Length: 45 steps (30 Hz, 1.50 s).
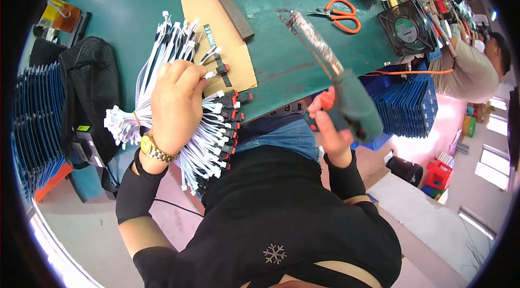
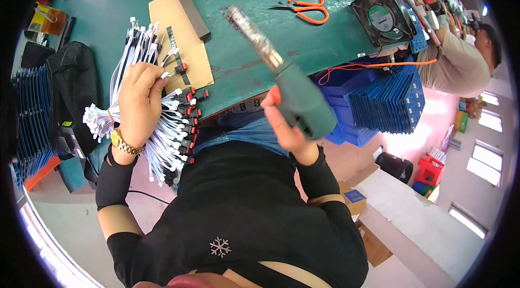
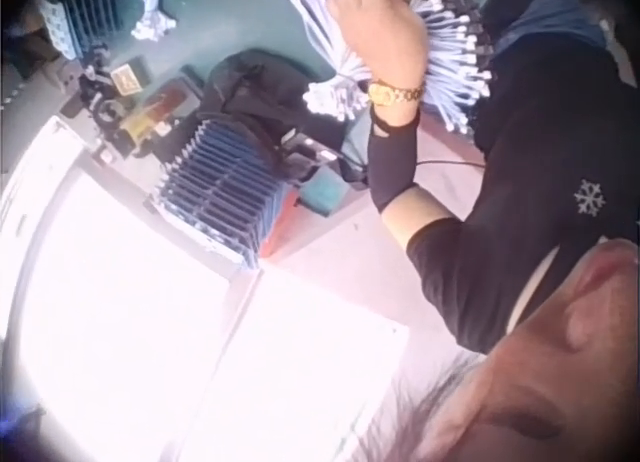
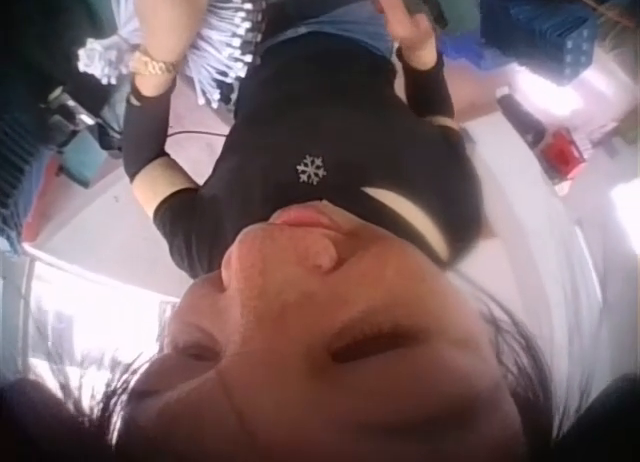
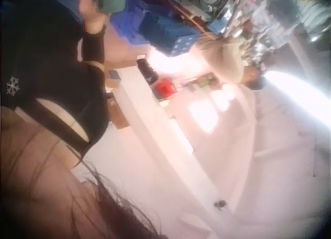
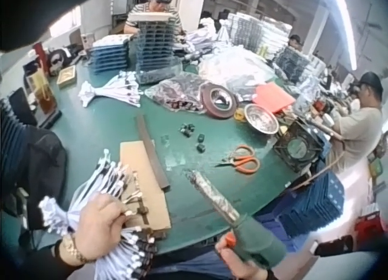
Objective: The person processes wire connectors on a bundle of white wires using a hot-air gun.
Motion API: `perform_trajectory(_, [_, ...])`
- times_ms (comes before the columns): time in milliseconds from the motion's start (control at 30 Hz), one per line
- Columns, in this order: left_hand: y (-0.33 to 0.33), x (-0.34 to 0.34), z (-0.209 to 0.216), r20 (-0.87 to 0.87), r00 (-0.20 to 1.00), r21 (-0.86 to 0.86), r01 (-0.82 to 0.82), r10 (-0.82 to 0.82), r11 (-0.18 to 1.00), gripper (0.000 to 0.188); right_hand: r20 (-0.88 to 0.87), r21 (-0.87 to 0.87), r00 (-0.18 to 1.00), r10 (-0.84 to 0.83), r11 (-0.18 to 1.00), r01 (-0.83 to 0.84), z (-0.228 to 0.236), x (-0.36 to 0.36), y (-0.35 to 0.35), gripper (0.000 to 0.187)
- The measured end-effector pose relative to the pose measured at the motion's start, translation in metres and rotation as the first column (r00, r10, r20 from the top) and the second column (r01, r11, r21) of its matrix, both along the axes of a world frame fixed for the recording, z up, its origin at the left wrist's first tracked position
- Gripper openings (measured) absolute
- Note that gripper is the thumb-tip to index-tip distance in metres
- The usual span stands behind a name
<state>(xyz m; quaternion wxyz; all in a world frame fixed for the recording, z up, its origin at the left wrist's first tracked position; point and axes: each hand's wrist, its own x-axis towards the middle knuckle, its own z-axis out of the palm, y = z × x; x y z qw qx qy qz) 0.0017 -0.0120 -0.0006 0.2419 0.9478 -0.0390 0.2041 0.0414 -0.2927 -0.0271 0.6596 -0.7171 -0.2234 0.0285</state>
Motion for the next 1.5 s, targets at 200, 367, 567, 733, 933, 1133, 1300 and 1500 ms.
perform_trajectory(200, [0.003,-0.002,-0.003,-0.027,0.995,-0.043,-0.097,0.096,0.994,0.011,0.207,-0.485,0.973,0.097,0.875,0.016,0.005,-0.021,-0.003,0.031])
perform_trajectory(367, [0.010,0.001,-0.003,-0.181,0.983,-0.139,-0.036,0.011,0.990,0.006,0.012,-0.401,0.994,0.111,0.911,-0.096,-0.003,-0.029,-0.011,0.017])
perform_trajectory(567, [0.009,0.001,-0.005,-0.192,0.981,-0.170,-0.055,0.022,0.984,0.007,0.392,-0.519,0.880,0.268,0.854,-0.029,0.012,-0.023,0.012,0.025])
perform_trajectory(733, [0.009,0.002,-0.004,-0.189,0.981,-0.150,-0.067,0.038,0.986,0.007,0.451,-0.486,0.823,0.345,0.869,-0.098,0.006,-0.021,0.014,0.034])
perform_trajectory(933, [0.010,0.001,-0.006,-0.193,0.981,-0.153,-0.061,0.031,0.986,0.008,0.482,-0.502,0.807,0.343,0.863,-0.067,0.005,-0.022,0.019,0.031])
perform_trajectory(1133, [0.010,0.001,-0.006,-0.181,0.983,-0.157,-0.065,0.037,0.985,0.007,0.480,-0.466,0.824,0.300,0.883,-0.050,0.004,-0.026,0.022,0.026])
perform_trajectory(1300, [0.012,0.000,-0.008,-0.173,0.984,-0.159,-0.063,0.035,0.985,0.007,0.452,-0.482,0.848,0.277,0.876,-0.030,0.003,-0.029,0.022,0.023])
perform_trajectory(1500, [0.012,0.001,-0.009,-0.170,0.985,-0.162,-0.063,0.036,0.985,0.007,0.433,-0.502,0.861,0.268,0.865,-0.017,0.006,-0.029,0.024,0.024])
